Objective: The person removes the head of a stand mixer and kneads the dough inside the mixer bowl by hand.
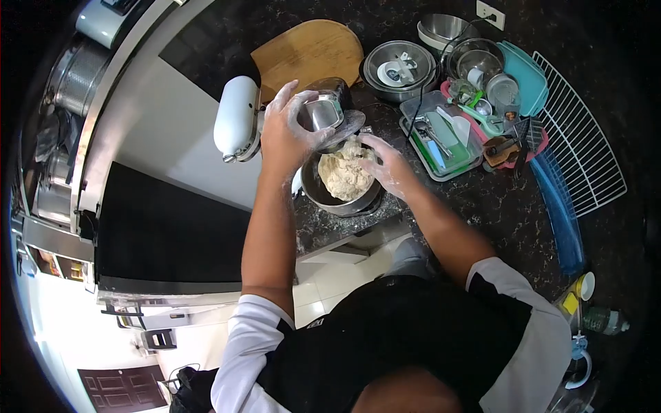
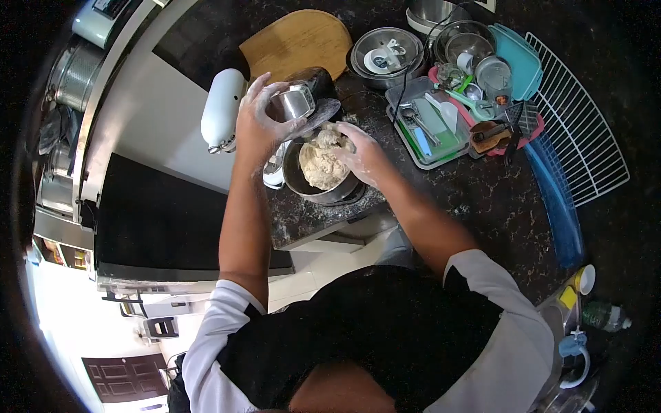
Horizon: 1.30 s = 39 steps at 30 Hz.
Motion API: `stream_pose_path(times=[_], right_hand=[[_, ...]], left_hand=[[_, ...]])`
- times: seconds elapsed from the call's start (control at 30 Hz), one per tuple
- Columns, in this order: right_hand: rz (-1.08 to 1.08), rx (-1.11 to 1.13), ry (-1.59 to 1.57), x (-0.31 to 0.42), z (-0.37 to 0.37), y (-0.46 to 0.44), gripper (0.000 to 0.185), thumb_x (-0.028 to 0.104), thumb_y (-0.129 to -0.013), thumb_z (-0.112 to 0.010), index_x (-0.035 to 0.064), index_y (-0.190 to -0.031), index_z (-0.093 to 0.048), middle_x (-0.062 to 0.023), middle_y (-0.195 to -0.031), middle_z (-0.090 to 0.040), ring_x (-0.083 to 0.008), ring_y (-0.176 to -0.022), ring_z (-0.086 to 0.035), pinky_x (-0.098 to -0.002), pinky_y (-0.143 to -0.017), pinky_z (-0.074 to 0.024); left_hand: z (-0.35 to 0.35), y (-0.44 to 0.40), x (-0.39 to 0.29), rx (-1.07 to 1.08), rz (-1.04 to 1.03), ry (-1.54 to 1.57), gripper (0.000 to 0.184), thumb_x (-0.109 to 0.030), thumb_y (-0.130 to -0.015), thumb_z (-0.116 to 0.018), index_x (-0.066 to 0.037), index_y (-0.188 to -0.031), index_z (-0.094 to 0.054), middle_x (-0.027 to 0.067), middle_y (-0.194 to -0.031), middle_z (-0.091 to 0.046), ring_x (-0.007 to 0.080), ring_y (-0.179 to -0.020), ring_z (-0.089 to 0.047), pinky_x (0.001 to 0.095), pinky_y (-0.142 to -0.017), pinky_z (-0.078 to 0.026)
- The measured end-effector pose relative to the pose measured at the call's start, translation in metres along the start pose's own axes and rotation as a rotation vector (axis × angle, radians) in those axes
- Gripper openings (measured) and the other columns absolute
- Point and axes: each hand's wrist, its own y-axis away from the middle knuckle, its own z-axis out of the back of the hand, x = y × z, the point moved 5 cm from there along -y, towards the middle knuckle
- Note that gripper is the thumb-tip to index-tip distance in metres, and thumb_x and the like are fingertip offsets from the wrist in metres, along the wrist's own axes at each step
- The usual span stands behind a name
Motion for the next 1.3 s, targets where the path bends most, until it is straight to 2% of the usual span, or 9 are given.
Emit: stream_pose_path(times=[0.1,0.2,0.27,0.37,0.5,0.8,0.93,1.1,1.3], right_hand=[[-0.219,-0.024,0.046,0.007,-0.016,-0.015,0.055,0.011,-0.087,-0.076,-0.0002,-0.139,-0.059,-0.0158,-0.14,-0.064,-0.0274,-0.123,-0.063,-0.033,-0.104,-0.047],[-0.086,-0.088,0.153,0.02,-0.031,-0.021,0.049,0.011,-0.086,-0.077,-0.0002,-0.132,-0.063,-0.0147,-0.129,-0.069,-0.0279,-0.111,-0.066,-0.0335,-0.096,-0.0502],[0.035,-0.166,0.25,0.026,-0.037,-0.018,0.043,0.011,-0.085,-0.077,-0.0002,-0.126,-0.066,-0.0136,-0.119,-0.073,-0.0285,-0.1,-0.07,-0.0341,-0.088,-0.0535],[0.176,-0.247,0.308,0.017,-0.04,-0.011,0.041,0.01,-0.085,-0.077,0.0,-0.123,-0.067,-0.0137,-0.115,-0.074,-0.0299,-0.097,-0.07,-0.0353,-0.088,-0.0541],[0.336,-0.342,0.387,0.014,-0.044,-0.004,0.039,0.008,-0.085,-0.076,-0.0001,-0.121,-0.068,-0.014,-0.112,-0.074,-0.0316,-0.095,-0.07,-0.0365,-0.087,-0.0548],[0.42,-0.297,0.616,0.042,-0.048,0.008,0.041,0.006,-0.087,-0.072,-0.0021,-0.126,-0.066,-0.014,-0.114,-0.073,-0.0271,-0.092,-0.069,-0.0327,-0.083,-0.0552],[0.005,-0.283,0.363,0.023,-0.052,-0.012,0.044,0.006,-0.089,-0.069,-0.0039,-0.132,-0.063,-0.0129,-0.116,-0.072,-0.0216,-0.094,-0.066,-0.0306,-0.084,-0.0542],[-0.104,-0.186,0.467,0.0,-0.054,-0.029,0.046,0.008,-0.092,-0.066,-0.0053,-0.135,-0.061,-0.0118,-0.117,-0.07,-0.0195,-0.098,-0.063,-0.0316,-0.088,-0.0531],[-0.198,-0.225,0.333,0.033,-0.073,-0.015,0.045,0.007,-0.091,-0.065,-0.004,-0.134,-0.062,-0.0135,-0.119,-0.07,-0.0229,-0.099,-0.064,-0.0339,-0.09,-0.0532]], left_hand=[[0.0,0.007,0.005,0.046,0.007,0.037,0.059,-0.018,-0.068,-0.088,-0.014,-0.124,-0.07,0.0089,-0.149,-0.056,0.0324,-0.128,-0.056,0.0444,-0.106,-0.048],[0.009,0.033,0.021,-0.144,-0.051,0.026,0.046,-0.013,-0.08,-0.08,-0.009,-0.125,-0.068,0.0114,-0.138,-0.063,0.029,-0.121,-0.061,0.0414,-0.102,-0.05],[0.019,0.083,0.047,-0.49,0.239,0.6,0.036,-0.007,-0.09,-0.071,-0.003,-0.125,-0.066,0.0119,-0.124,-0.069,0.0224,-0.108,-0.064,0.0349,-0.095,-0.052],[0.003,0.148,0.056,-0.543,0.415,0.728,0.029,-0.005,-0.094,-0.066,0.001,-0.123,-0.065,0.0107,-0.112,-0.071,0.0177,-0.095,-0.065,0.0298,-0.09,-0.052],[-0.054,0.181,0.064,-0.105,0.516,0.734,0.034,-0.003,-0.094,-0.063,0.003,-0.128,-0.063,0.0122,-0.114,-0.071,0.0184,-0.094,-0.066,0.0288,-0.087,-0.052],[-0.107,0.125,0.066,-0.047,0.5,0.868,0.048,-0.018,-0.09,-0.067,0.006,-0.131,-0.063,0.0225,-0.116,-0.073,0.0312,-0.098,-0.071,0.0361,-0.088,-0.054],[-0.097,0.121,0.06,0.063,0.515,0.895,0.039,-0.013,-0.09,-0.066,0.009,-0.123,-0.067,0.0206,-0.111,-0.075,0.0284,-0.097,-0.07,0.0344,-0.088,-0.053],[-0.107,0.128,0.067,-0.148,0.473,0.821,0.035,-0.016,-0.091,-0.065,0.008,-0.116,-0.07,0.0192,-0.107,-0.076,0.0281,-0.093,-0.069,0.0353,-0.086,-0.053],[-0.118,0.121,0.077,-0.131,0.458,0.839,0.033,-0.018,-0.093,-0.064,0.006,-0.114,-0.07,0.0168,-0.106,-0.076,0.0259,-0.09,-0.068,0.0346,-0.084,-0.053]])
